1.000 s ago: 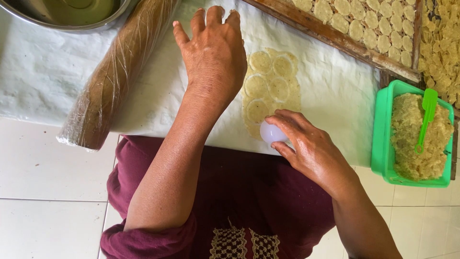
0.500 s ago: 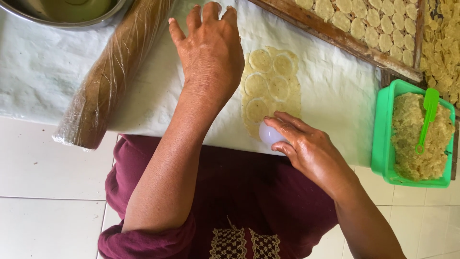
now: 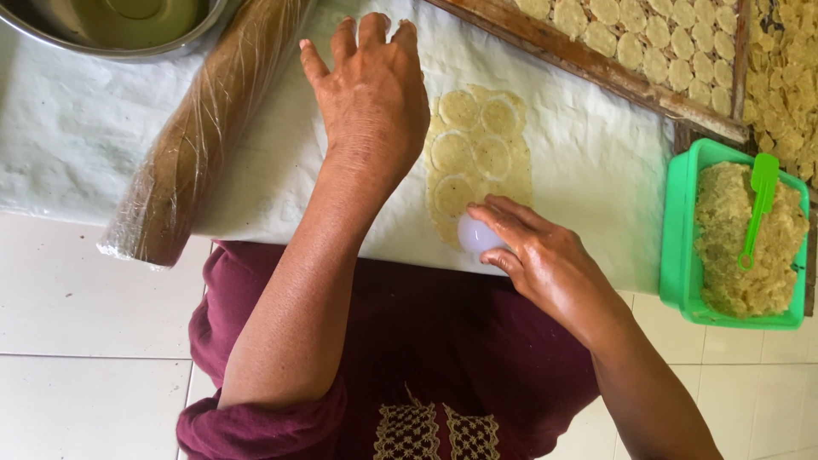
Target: Shaping small pieces of dough into flat discs and placing them on a bamboo drying rack.
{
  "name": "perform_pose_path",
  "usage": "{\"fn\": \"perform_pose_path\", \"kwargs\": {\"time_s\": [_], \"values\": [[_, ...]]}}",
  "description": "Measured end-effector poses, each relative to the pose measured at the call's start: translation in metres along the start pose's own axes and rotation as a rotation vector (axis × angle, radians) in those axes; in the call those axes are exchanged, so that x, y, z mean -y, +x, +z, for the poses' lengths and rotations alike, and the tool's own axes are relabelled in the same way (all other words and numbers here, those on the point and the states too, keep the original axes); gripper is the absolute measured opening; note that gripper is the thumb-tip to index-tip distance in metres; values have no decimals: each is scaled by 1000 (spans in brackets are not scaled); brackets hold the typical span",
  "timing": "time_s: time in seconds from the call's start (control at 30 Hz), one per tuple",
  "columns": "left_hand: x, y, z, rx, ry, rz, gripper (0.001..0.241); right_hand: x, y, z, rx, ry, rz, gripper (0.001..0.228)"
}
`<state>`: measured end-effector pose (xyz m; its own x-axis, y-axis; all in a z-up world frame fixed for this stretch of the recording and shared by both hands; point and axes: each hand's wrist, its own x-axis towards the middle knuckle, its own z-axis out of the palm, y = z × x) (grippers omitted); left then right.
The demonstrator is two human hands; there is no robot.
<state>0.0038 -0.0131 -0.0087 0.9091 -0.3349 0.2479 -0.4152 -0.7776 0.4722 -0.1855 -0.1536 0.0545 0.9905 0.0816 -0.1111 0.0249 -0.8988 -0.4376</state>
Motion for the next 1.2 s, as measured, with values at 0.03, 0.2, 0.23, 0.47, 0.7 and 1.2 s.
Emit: {"fn": "perform_pose_path", "kwargs": {"time_s": [0.03, 0.2, 0.23, 0.47, 0.7, 1.2], "values": [[-1, -2, 0, 4, -1, 5, 35, -2, -2, 1, -2, 1, 6, 55], [0, -2, 0, 9, -51, -1, 43, -28, -7, -5, -26, 167, -144, 55], [4, 3, 3, 5, -48, 10, 43, -41, -4, -16, -39, 167, -143, 55], [11, 0, -7, -7, -27, 11, 47, -118, -22, -54, -220, 84, 370, 52], [13, -1, -3, 26, 5, 5, 42, -195, -39, -40, -64, -16, 434, 59], [11, -4, 6, 69, 79, -4, 45, -123, 79, -58, -284, -281, 128, 59]]}}
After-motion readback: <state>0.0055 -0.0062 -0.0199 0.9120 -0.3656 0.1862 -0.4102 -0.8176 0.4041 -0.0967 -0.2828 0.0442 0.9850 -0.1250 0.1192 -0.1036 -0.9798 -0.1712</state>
